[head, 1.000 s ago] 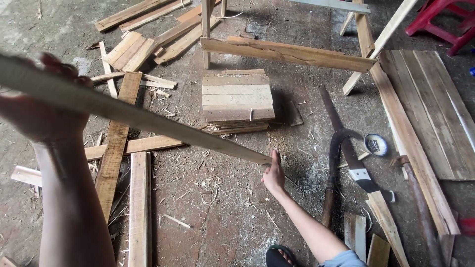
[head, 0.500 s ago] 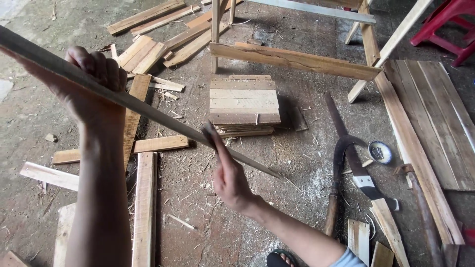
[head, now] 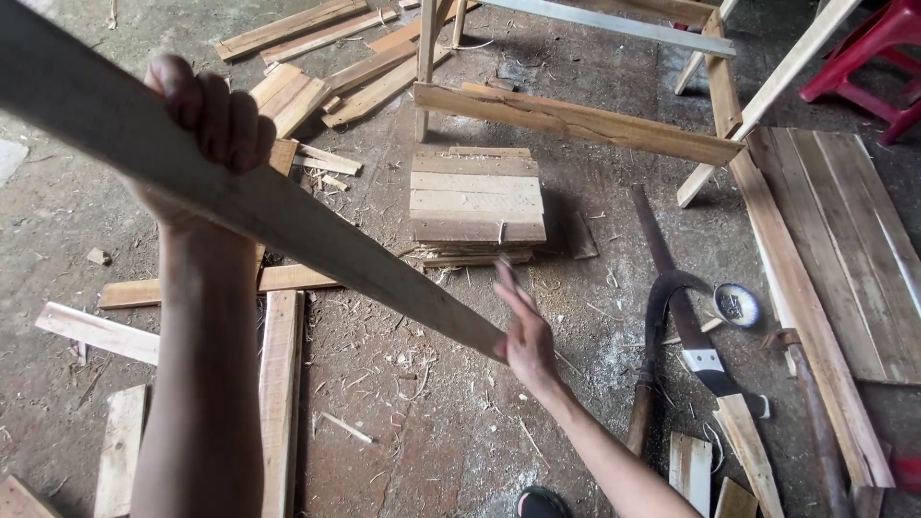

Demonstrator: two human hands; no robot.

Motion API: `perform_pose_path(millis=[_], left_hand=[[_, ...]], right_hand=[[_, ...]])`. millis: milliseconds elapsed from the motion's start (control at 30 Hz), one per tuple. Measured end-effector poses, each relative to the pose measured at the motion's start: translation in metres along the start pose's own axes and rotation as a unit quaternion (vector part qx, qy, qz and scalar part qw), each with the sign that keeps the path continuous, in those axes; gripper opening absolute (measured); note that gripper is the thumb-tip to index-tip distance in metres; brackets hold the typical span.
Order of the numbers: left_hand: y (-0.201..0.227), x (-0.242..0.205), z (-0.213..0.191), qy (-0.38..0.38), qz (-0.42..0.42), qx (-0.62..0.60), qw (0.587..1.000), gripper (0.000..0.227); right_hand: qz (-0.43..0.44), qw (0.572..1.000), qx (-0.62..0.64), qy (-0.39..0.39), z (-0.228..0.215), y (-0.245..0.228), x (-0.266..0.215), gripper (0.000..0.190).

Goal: The person holds a long wooden plank in one hand and repeatedly shaves along its edge with a small blade held in the other hand, working along the length of the plank. Near the end the person sets the plank down on the floor among wood scraps and reaches toward a sickle lying on the ground.

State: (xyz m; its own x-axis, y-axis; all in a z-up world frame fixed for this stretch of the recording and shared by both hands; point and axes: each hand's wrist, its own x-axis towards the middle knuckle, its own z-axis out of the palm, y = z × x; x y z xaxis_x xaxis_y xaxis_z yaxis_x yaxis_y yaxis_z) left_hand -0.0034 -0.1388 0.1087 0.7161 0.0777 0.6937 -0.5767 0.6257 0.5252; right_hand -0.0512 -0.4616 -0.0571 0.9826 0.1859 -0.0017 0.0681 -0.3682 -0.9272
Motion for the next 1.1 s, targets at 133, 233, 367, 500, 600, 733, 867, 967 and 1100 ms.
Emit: perform_pose_path(millis=[133, 233, 367, 500, 600, 733, 867, 967, 1100], left_hand=[[-0.004, -0.005, 0.046, 0.246, 0.087, 0.091, 0.961, 0.019], [-0.007, -0.017, 0.091, 0.202, 0.126, 0.239, 0.941, 0.043], [0.003, -0.016, 0.159, 0.127, 0.041, 0.292, 0.947, 0.055], [0.012, -0.009, 0.174, 0.058, 0.048, 0.361, 0.929, 0.041], [0.015, -0.005, 0.176, -0.052, 0.063, 0.462, 0.883, 0.024], [0.008, -0.012, 0.172, -0.225, -0.142, 0.406, 0.874, 0.019], [-0.011, -0.031, 0.157, -0.41, -0.327, 0.524, 0.672, 0.066], [-0.014, -0.03, 0.146, -0.298, -0.497, 0.587, 0.565, 0.071], [-0.002, -0.005, 0.118, -0.141, -0.512, 0.643, 0.552, 0.123]], right_hand=[[-0.301, 0.95, 0.001, -0.079, 0.007, -0.094, -0.012, 0.065], [-0.395, 0.916, -0.051, -0.054, 0.017, -0.114, -0.019, 0.054], [-0.398, 0.913, -0.085, 0.003, 0.009, -0.105, -0.016, 0.024], [-0.343, 0.938, 0.004, 0.054, -0.004, -0.086, 0.001, 0.024], [-0.265, 0.953, 0.104, 0.106, -0.022, -0.098, 0.01, 0.036], [-0.103, 0.933, 0.327, 0.113, -0.037, -0.131, 0.017, 0.031], [0.017, 0.761, 0.649, 0.01, -0.044, -0.101, 0.051, 0.021], [0.224, 0.568, 0.792, -0.004, -0.049, -0.125, 0.054, 0.026], [0.279, 0.549, 0.787, -0.04, -0.026, -0.089, 0.061, 0.009]])
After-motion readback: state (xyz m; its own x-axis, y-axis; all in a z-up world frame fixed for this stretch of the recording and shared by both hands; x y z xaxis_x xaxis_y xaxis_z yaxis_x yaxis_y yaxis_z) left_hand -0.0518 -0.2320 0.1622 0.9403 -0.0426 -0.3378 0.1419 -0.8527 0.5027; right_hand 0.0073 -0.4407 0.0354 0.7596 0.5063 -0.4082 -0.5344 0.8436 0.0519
